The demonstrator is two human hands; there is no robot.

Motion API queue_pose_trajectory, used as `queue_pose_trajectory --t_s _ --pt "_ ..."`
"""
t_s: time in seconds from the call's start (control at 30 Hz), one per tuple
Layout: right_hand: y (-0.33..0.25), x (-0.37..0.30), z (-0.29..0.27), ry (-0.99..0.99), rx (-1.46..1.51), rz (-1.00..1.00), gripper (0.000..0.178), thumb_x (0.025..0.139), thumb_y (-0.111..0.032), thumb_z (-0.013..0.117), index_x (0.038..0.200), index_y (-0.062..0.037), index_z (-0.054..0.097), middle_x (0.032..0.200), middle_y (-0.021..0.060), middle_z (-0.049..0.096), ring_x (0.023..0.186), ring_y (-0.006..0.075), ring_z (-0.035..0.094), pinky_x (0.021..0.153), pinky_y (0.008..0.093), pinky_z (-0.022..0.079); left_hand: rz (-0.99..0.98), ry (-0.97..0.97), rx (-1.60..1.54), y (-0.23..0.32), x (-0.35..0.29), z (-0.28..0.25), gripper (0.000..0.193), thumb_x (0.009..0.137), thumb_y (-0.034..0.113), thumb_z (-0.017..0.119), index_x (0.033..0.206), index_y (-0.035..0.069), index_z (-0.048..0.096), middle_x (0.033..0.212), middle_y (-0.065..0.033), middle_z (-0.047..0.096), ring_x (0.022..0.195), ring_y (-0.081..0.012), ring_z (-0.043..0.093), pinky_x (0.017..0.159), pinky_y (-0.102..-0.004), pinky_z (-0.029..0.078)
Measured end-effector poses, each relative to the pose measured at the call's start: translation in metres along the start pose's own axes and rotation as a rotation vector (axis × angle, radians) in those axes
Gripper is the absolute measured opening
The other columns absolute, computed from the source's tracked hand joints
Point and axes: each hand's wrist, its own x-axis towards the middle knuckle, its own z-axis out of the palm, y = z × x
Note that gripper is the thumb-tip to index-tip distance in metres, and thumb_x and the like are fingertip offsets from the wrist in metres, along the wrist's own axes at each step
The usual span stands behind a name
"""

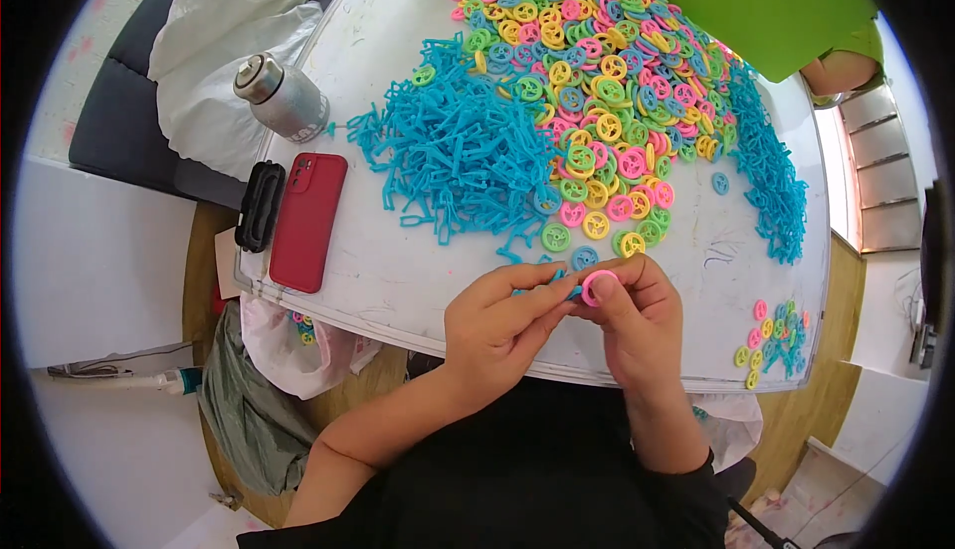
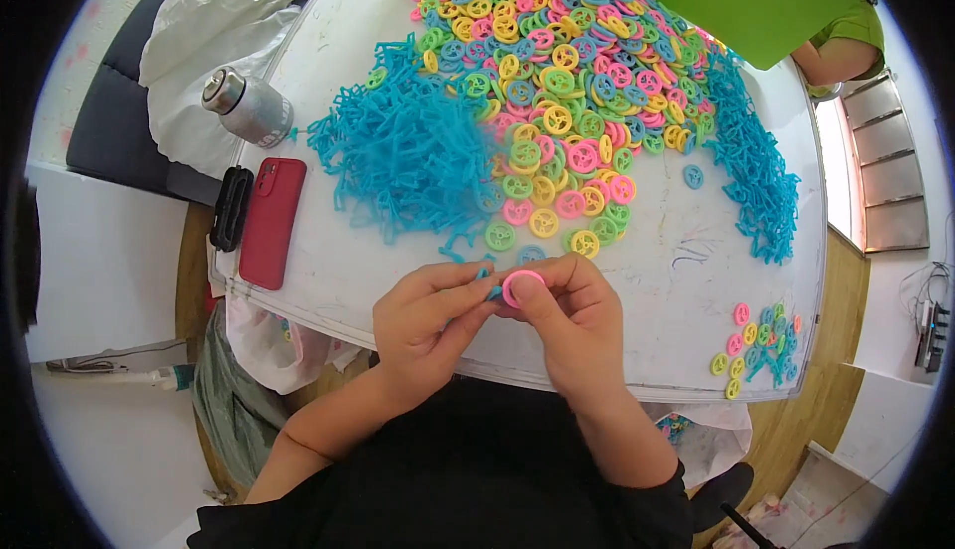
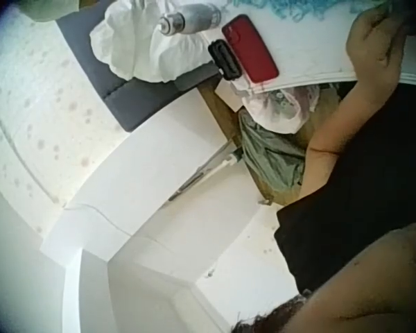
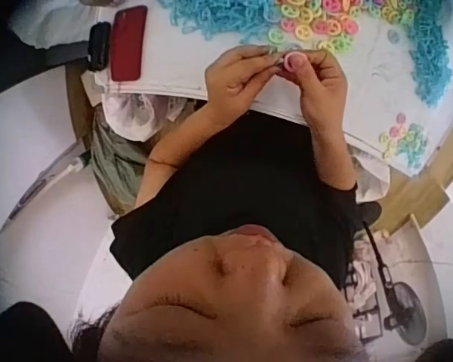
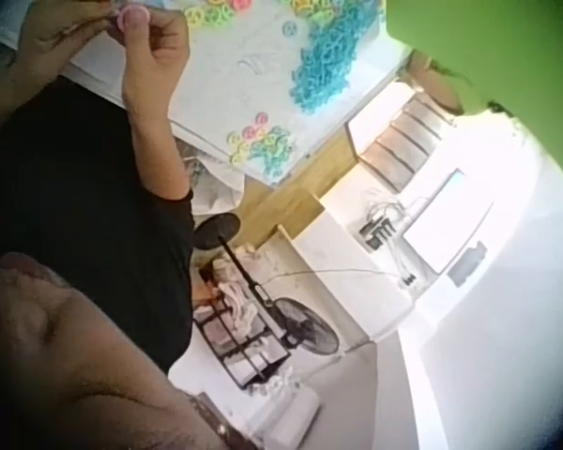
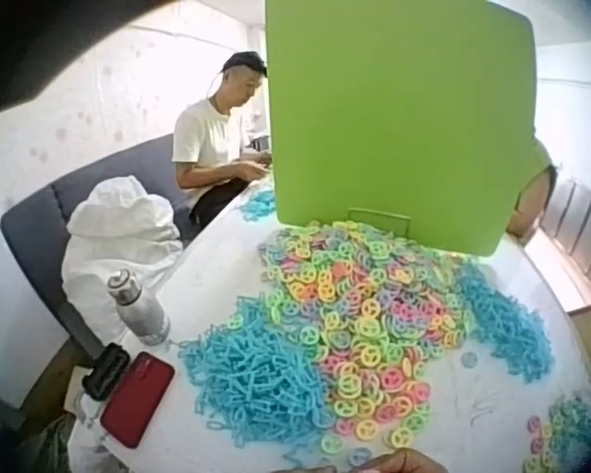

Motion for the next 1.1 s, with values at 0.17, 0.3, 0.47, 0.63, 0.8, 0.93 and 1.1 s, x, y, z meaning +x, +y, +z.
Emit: queue_pose_trajectory --t_s 0.17,0.3,0.47,0.63,0.8,0.93,1.1 --pt "0.016 0.000 -0.001 0.095 0.137 -0.002 0.010 0.098 -0.011 0.062 0.101 -0.0029 0.057 0.098 0.0083 0.067 0.085 0.0134 0.067 0.075 0.0315 0.060 0.222 -0.006 0.238 -0.001 0.002 0.004 0.030 0.078 0.002 0.077 0.108 0.006 0.074 0.104 -0.0134 0.070 0.087 -0.0272 0.069 0.073 -0.0342 0.054" --pt "0.004 -0.001 0.002 0.050 -0.081 -0.136 0.015 0.098 -0.005 0.059 0.112 -0.0003 0.060 0.097 0.0058 0.067 0.086 0.0121 0.065 0.077 0.0279 0.057 0.144 -0.055 0.208 0.006 0.011 -0.004 0.036 0.073 0.003 0.082 0.107 0.005 0.071 0.103 -0.0108 0.072 0.088 -0.0252 0.070 0.073 -0.0330 0.055" --pt "-0.007 -0.008 -0.008 -0.063 -0.494 -0.229 0.025 0.094 0.000 0.063 0.119 0.0014 0.064 0.093 0.0047 0.065 0.084 0.0131 0.064 0.077 0.0266 0.054 -0.078 -0.101 0.036 0.008 0.008 -0.010 0.043 0.074 0.008 0.085 0.113 0.005 0.066 0.103 -0.0095 0.073 0.090 -0.0258 0.069 0.078 -0.0341 0.054" --pt "-0.022 0.000 -0.017 -0.242 -0.912 -0.466 0.033 0.084 0.003 0.069 0.117 -0.0020 0.068 0.084 0.0062 0.063 0.076 0.0153 0.061 0.066 0.0296 0.049 -0.054 -0.176 0.143 0.008 0.007 -0.015 0.045 0.075 0.011 0.085 0.114 0.006 0.064 0.102 -0.0099 0.073 0.094 -0.0263 0.069 0.083 -0.0351 0.053" --pt "-0.027 0.000 -0.017 -0.314 -1.047 -0.396 0.032 0.086 -0.001 0.070 0.118 -0.0017 0.067 0.077 0.0057 0.062 0.065 0.0149 0.059 0.059 0.0287 0.047 -0.075 -0.151 0.174 0.003 -0.001 -0.011 0.039 0.076 0.015 0.085 0.109 0.007 0.067 0.105 -0.0108 0.072 0.096 -0.0288 0.069 0.081 -0.0357 0.053" --pt "-0.016 -0.006 -0.019 -0.134 -0.310 0.133 0.029 0.092 -0.006 0.067 0.120 0.0016 0.065 0.081 0.0044 0.065 0.065 0.0117 0.061 0.056 0.0257 0.051 0.011 -0.190 0.220 0.004 0.002 -0.012 0.039 0.075 0.016 0.085 0.109 0.007 0.067 0.107 -0.0120 0.071 0.098 -0.0295 0.068 0.082 -0.0376 0.054" --pt "-0.018 0.001 -0.033 -0.169 -0.135 0.254 0.029 0.095 -0.007 0.063 0.122 0.0031 0.063 0.082 0.0046 0.065 0.069 0.0095 0.062 0.054 0.0241 0.054 0.224 -0.388 0.170 0.017 0.013 -0.032 0.034 0.075 0.010 0.082 0.105 0.004 0.070 0.103 -0.0140 0.071 0.090 -0.0278 0.070 0.075 -0.0342 0.057"
